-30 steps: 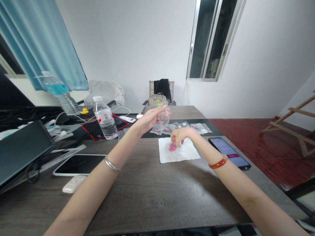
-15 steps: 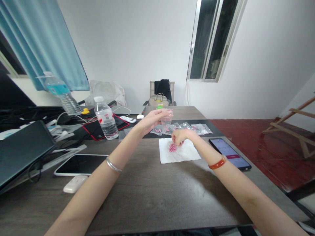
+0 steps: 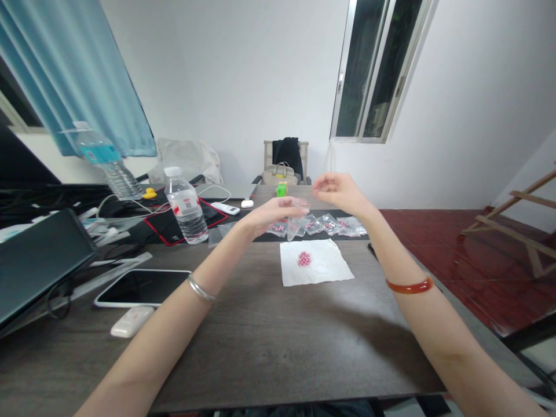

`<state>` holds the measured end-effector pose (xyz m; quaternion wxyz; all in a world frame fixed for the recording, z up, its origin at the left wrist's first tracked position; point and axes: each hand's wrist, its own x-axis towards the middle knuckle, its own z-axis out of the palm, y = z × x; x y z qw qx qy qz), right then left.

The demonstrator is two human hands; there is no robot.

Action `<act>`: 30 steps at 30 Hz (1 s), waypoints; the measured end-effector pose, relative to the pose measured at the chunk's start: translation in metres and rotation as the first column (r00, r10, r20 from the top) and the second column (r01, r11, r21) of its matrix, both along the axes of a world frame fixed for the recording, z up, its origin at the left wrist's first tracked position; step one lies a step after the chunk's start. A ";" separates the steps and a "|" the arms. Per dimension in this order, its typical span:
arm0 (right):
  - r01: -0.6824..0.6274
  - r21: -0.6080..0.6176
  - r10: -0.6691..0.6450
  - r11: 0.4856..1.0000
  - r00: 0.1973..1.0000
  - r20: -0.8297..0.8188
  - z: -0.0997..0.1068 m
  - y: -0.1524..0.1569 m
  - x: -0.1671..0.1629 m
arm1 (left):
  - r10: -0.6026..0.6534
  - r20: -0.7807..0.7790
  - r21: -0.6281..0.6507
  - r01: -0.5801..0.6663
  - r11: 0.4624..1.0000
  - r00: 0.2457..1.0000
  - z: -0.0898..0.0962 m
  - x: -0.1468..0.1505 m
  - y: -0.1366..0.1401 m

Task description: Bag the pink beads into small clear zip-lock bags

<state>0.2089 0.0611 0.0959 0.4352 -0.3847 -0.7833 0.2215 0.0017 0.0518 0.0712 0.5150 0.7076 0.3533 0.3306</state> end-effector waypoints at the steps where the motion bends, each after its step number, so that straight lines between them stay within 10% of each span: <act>1: -0.015 0.008 0.015 1.000 0.999 -0.029 0.002 -0.004 -0.002 | -0.017 -0.001 0.001 0.017 1.000 1.000 -0.001 0.000 0.001; 11: -0.024 -0.024 0.021 0.999 0.991 -0.129 0.004 -0.005 -0.007 | -0.048 0.081 -0.037 0.051 0.998 0.996 0.003 0.001 -0.004; 16: 0.094 -0.121 -0.068 0.988 0.977 0.201 -0.018 0.019 0.004 | -0.019 0.081 -0.042 0.022 0.999 0.997 0.005 0.000 -0.003; 22: 0.013 -0.266 0.157 0.964 0.779 0.607 -0.049 0.033 -0.006 | 0.003 0.090 -0.038 0.001 0.999 0.996 0.008 0.000 -0.005; 30: -0.081 -0.530 0.459 0.844 0.622 0.635 -0.080 0.029 -0.033 | 0.005 0.121 -0.039 -0.001 0.999 0.993 0.010 0.001 -0.008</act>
